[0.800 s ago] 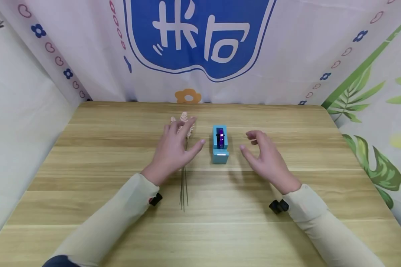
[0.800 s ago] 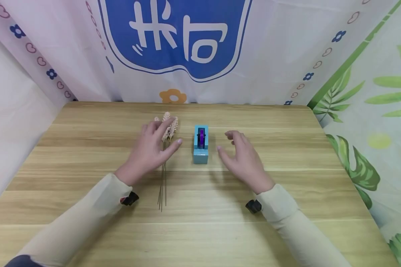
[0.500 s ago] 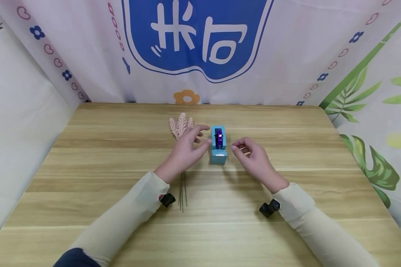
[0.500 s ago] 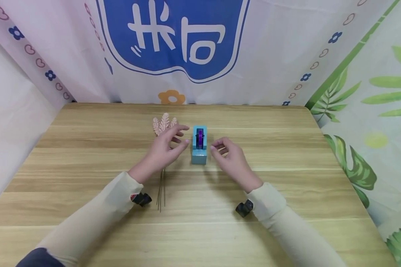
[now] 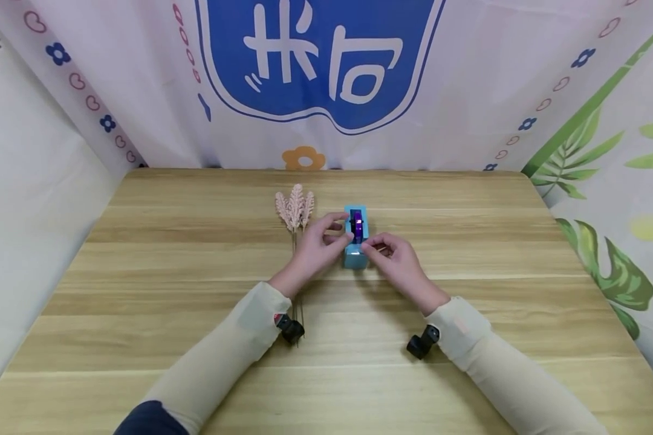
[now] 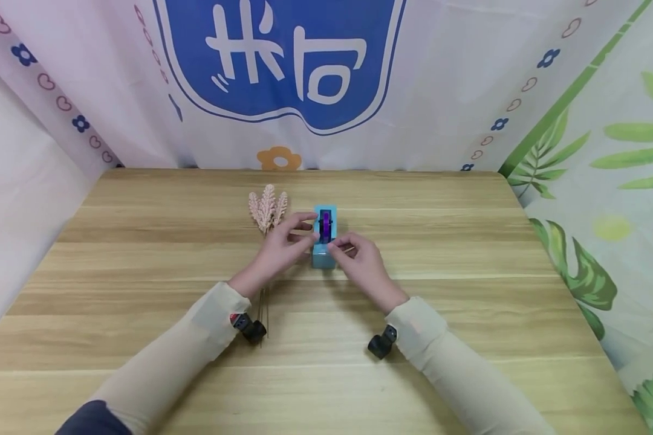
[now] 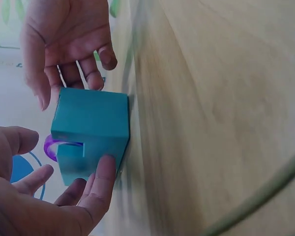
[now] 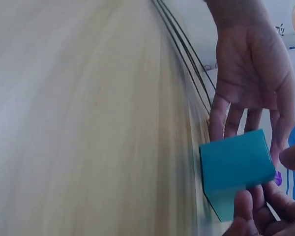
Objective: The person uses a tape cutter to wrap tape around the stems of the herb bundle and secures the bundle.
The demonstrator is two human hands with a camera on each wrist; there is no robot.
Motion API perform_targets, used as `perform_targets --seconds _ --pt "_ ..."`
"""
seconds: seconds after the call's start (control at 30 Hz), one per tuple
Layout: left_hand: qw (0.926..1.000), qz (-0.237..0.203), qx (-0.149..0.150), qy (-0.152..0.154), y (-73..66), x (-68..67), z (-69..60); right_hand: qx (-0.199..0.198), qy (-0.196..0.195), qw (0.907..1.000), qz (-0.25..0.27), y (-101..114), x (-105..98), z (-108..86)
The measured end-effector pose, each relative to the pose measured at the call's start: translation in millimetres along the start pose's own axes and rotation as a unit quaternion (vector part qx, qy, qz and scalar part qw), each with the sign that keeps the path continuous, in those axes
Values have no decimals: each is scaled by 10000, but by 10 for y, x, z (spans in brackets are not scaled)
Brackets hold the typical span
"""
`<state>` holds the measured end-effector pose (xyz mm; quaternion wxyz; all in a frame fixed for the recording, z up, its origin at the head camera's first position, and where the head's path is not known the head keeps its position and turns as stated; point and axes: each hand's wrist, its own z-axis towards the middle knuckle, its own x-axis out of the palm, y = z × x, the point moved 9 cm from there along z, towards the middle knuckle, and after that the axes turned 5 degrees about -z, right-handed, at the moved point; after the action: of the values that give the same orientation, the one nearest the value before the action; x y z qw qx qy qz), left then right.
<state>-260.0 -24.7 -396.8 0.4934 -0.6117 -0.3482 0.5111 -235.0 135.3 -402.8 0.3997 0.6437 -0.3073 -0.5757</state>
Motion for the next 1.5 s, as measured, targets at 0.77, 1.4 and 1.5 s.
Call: perform_targets --seconds 0.77,1.4,1.5 --pt "9999 -60 -65 87 21 86 -53 1664 -50 9738 1547 -170 129 -21" --pt "9999 -77 -71 123 74 88 -82 1691 -153 9596 2245 -121 130 2" --pt "9995 -185 -176 193 110 94 -82 1738 -224 9583 2259 -125 135 -1"
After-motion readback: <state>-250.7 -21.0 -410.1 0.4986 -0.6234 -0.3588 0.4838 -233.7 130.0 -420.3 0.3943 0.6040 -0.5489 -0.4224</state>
